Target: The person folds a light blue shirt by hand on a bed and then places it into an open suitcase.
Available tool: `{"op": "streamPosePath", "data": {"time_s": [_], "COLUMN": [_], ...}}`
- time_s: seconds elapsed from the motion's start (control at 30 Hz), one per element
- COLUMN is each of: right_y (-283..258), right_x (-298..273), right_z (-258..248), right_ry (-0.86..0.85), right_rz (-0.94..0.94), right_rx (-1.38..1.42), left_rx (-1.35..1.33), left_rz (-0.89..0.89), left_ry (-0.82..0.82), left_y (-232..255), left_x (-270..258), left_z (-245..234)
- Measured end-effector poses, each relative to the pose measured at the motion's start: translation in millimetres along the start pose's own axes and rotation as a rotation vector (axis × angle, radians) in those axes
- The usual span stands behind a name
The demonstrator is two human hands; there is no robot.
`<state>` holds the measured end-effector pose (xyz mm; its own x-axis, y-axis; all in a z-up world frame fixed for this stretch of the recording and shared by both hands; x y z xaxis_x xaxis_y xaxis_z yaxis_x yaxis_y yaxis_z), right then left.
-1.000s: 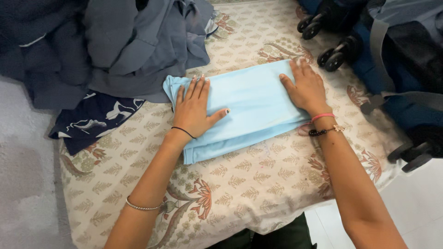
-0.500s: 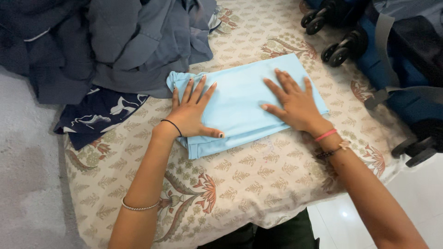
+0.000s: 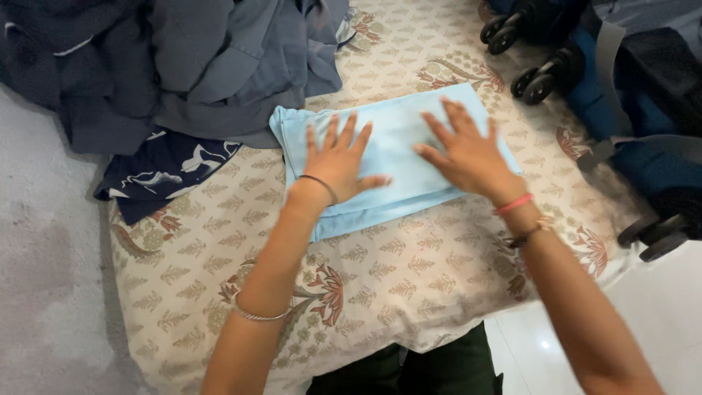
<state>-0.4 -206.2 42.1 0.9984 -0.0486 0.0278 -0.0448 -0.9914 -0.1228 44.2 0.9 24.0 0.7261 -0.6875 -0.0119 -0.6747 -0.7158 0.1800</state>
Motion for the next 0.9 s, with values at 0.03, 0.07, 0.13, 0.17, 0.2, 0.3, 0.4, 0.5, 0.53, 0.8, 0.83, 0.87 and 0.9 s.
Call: {"op": "streamPosePath", "data": {"time_s": [0.03,0.07,0.13,0.17,0.2,0.3,0.4,0.5,0.53,0.8,0.83,0.87,0.9], "right_y": [-14,-27,-44,-43,-40,-19,9,33,41,75,83,92,106], "right_x": [5,10,22,29,36,48,48,41,37,10,11,13,16], "right_z": [0,7,20,21,22,23,19,17,16,11,15,14,12], "right_ry": [0.063,0.053,0.032,0.043,0.052,0.095,0.143,0.188,0.202,0.278,0.264,0.290,0.317], "right_rz": [-0.061,-0.098,-0.171,-0.174,-0.180,-0.139,-0.063,0.034,0.070,0.317,0.361,0.352,0.343], "right_rx": [0.047,0.070,0.118,0.131,0.147,0.155,0.125,0.085,0.069,0.047,0.041,0.067,0.093], "left_rx": [-0.021,-0.041,0.046,0.090,0.049,-0.029,-0.041,-0.053,-0.057,0.016,0.052,0.090,-0.192], "left_rz": [0.003,0.004,-0.087,-0.131,-0.149,-0.198,-0.229,-0.217,-0.212,-0.208,-0.188,-0.169,-0.079], "left_ry": [0.128,0.257,0.292,0.309,0.313,0.319,0.319,0.334,0.341,0.351,0.364,0.384,0.482], "left_y": [10,14,8,5,-1,-20,-23,-22,-21,-18,-14,-9,0], "left_x": [10,16,22,23,20,3,-4,-7,-7,2,6,12,18], "left_z": [2,2,9,10,11,3,-4,-6,-6,4,8,10,13]}}
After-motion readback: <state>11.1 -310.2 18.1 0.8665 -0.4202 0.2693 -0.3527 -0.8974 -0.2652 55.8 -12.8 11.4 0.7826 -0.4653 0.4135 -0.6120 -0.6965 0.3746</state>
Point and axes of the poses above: each hand's wrist, its own x-axis towards the middle knuckle, its own z-axis out of the palm, y = z × x, the point moved 7 cm from there along x, towards the middle knuckle, and after that the axes turned 7 degrees about z, right-handed, at the moved point
